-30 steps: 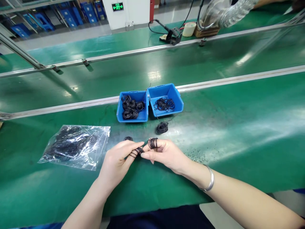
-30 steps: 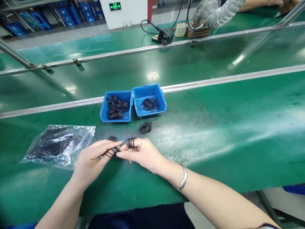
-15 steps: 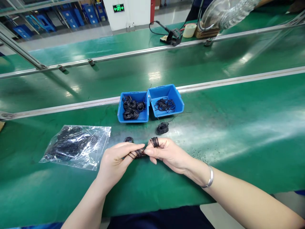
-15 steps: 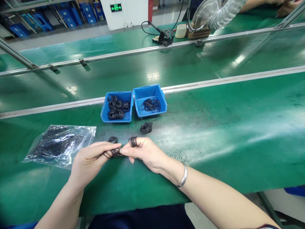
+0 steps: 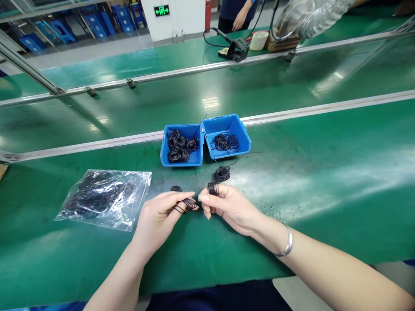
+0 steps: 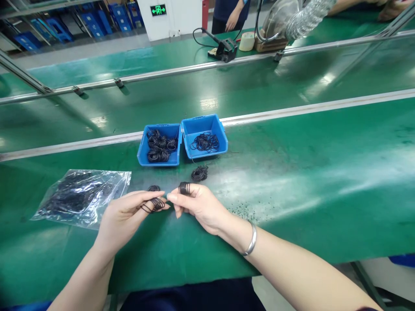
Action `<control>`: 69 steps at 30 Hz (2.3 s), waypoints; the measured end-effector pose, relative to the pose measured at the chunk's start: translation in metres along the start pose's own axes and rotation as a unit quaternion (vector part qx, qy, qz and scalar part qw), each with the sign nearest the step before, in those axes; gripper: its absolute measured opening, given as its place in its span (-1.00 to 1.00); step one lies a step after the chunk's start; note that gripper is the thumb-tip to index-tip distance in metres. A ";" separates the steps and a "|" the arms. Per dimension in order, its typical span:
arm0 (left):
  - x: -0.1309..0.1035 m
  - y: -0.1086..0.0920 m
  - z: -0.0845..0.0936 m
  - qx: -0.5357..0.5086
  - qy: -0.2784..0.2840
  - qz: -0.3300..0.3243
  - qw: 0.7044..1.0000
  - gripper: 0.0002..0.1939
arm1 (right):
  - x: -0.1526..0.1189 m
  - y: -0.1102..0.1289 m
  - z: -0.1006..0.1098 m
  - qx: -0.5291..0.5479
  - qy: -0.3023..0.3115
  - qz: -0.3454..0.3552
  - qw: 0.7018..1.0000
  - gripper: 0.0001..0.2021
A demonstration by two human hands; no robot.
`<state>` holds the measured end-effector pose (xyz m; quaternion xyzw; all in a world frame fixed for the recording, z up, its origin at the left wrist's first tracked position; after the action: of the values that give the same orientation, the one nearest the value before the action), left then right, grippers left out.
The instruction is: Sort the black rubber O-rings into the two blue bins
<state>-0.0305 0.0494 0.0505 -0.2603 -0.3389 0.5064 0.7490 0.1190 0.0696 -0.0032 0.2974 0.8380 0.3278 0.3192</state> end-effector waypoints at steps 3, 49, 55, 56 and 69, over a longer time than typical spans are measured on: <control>0.001 -0.007 0.001 0.034 -0.011 -0.030 0.999 -0.77 | -0.001 0.000 -0.002 -0.040 -0.012 0.016 0.999 -0.83; -0.003 0.009 -0.009 -0.112 0.053 0.083 0.989 -0.70 | 0.001 -0.003 0.001 0.020 0.007 -0.017 1.000 -0.86; -0.010 0.026 -0.012 -0.170 0.059 0.183 0.967 -0.72 | 0.000 -0.001 0.006 0.140 -0.014 -0.033 0.989 -0.84; -0.011 0.026 -0.014 -0.173 0.068 0.183 0.965 -0.72 | 0.001 -0.002 0.006 0.130 -0.016 -0.040 0.991 -0.82; -0.012 0.018 -0.022 -0.155 0.080 0.153 0.973 -0.68 | 0.001 -0.010 0.000 -0.093 -0.028 -0.009 0.995 -0.76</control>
<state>-0.0271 0.0438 0.0208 -0.4616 -0.3087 0.5340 0.6375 0.1150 0.0643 -0.0107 0.2678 0.7975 0.3927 0.3716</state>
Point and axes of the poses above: each hand's wrist, its own x-axis towards the middle knuckle, its own z-axis out of the back of the hand, y = z × x, the point moved 7 cm from there along x, towards the middle knuckle, and after that the axes turned 5 degrees about -z, right-handed, at the moved point
